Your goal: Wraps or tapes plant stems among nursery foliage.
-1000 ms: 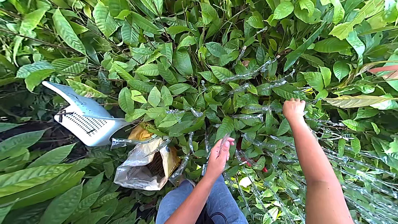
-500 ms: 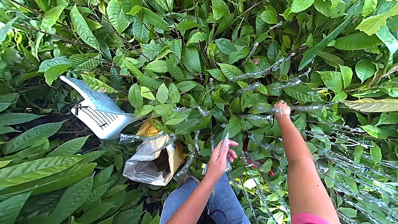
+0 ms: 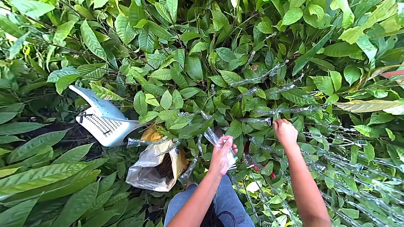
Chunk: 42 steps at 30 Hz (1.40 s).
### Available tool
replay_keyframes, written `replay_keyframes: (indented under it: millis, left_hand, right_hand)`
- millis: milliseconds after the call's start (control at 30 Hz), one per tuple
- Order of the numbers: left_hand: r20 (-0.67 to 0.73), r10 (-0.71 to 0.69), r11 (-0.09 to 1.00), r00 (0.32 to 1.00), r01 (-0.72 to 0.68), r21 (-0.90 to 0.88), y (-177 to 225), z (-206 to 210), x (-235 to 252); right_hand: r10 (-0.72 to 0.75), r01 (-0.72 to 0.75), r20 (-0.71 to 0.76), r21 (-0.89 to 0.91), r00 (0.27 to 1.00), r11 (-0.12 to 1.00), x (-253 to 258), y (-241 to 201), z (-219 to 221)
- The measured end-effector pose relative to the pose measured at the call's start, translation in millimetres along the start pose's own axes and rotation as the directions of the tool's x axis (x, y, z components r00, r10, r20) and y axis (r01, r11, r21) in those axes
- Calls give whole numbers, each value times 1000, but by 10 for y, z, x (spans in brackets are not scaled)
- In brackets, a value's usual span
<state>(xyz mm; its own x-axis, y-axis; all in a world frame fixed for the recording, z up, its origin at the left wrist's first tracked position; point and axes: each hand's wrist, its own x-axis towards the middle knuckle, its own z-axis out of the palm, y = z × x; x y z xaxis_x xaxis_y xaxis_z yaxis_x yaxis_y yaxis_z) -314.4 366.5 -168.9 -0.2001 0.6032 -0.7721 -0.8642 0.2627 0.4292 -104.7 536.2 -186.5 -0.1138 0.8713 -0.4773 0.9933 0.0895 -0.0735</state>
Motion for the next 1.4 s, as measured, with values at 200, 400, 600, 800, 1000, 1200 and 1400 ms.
replay_keyframes:
  millis: [200, 400, 600, 800, 1000, 1200, 1400]
  left_hand:
    - [69, 30, 1000, 997, -30, -6, -71, 139, -41]
    - [49, 68, 994, 996, -63, -93, -100, 110, 26]
    - [86, 125, 991, 988, -120, -57, -43, 39, 60]
    - [156, 290, 947, 944, -307, 96, -53, 2, 35]
    - [160, 388, 896, 907, -412, 163, 14, -76, 78]
    - [118, 431, 890, 895, -443, 104, -30, -34, 100]
    - [107, 425, 894, 899, -435, 108, 3, -38, 113]
  right_hand:
    - [-236, 299, -233, 904, 944, 304, -1054, -788, 434]
    - [-118, 155, -145, 984, 982, 87, -1249, -1231, 752]
    - [-269, 248, -213, 963, 939, 104, -1162, -1000, 666]
    - [-438, 250, -95, 917, 894, 311, -1009, -885, 416]
    - [-404, 324, -163, 871, 900, 369, -939, -934, 443]
    - [-432, 409, -204, 788, 879, 460, -908, -952, 367]
    - [-568, 539, -175, 618, 804, 573, -655, -813, -100]
